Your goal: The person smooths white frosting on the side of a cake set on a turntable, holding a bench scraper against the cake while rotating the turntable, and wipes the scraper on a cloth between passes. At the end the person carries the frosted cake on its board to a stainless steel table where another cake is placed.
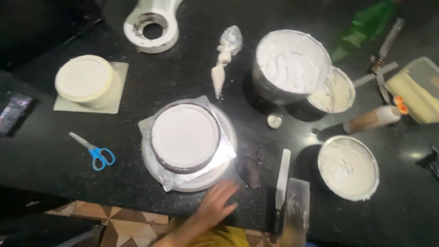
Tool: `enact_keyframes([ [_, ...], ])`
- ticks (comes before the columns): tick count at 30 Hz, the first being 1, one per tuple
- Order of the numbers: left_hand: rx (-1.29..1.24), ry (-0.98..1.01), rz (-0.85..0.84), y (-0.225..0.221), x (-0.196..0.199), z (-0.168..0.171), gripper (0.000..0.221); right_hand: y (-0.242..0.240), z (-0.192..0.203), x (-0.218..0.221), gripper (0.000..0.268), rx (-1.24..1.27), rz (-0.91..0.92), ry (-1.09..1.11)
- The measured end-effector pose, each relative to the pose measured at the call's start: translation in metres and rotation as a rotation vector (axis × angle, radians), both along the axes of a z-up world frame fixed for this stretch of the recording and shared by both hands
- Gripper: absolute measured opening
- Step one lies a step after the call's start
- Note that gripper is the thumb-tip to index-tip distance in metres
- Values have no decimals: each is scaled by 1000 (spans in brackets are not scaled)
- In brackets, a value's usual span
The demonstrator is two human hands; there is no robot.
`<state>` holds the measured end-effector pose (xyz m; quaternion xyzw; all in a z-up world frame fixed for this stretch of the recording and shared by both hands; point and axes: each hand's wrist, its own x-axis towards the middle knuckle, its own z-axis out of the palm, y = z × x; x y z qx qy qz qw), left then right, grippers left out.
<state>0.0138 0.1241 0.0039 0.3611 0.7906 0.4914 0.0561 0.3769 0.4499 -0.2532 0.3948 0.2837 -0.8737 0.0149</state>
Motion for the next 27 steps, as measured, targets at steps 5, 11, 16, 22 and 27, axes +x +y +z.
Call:
enact_keyframes([
  [5,-637,40,-205,137,-85,47,106,-49,57,-49,33,307,119,6],
  [11,26,-401,72,154,-61,-111,64,-91,213,-186,24,312,-74,-137],
  [16,358,-1182,222,152,-3,-39,69,-110,205,-229,23,646,362,-143],
  [22,446,-1209,421,171,-28,-18,70,-126,186,-165,25,1093,611,-176],
  [27,688,-1433,531,172,-69,-86,68,-94,132,-99,43,1349,561,-142],
])
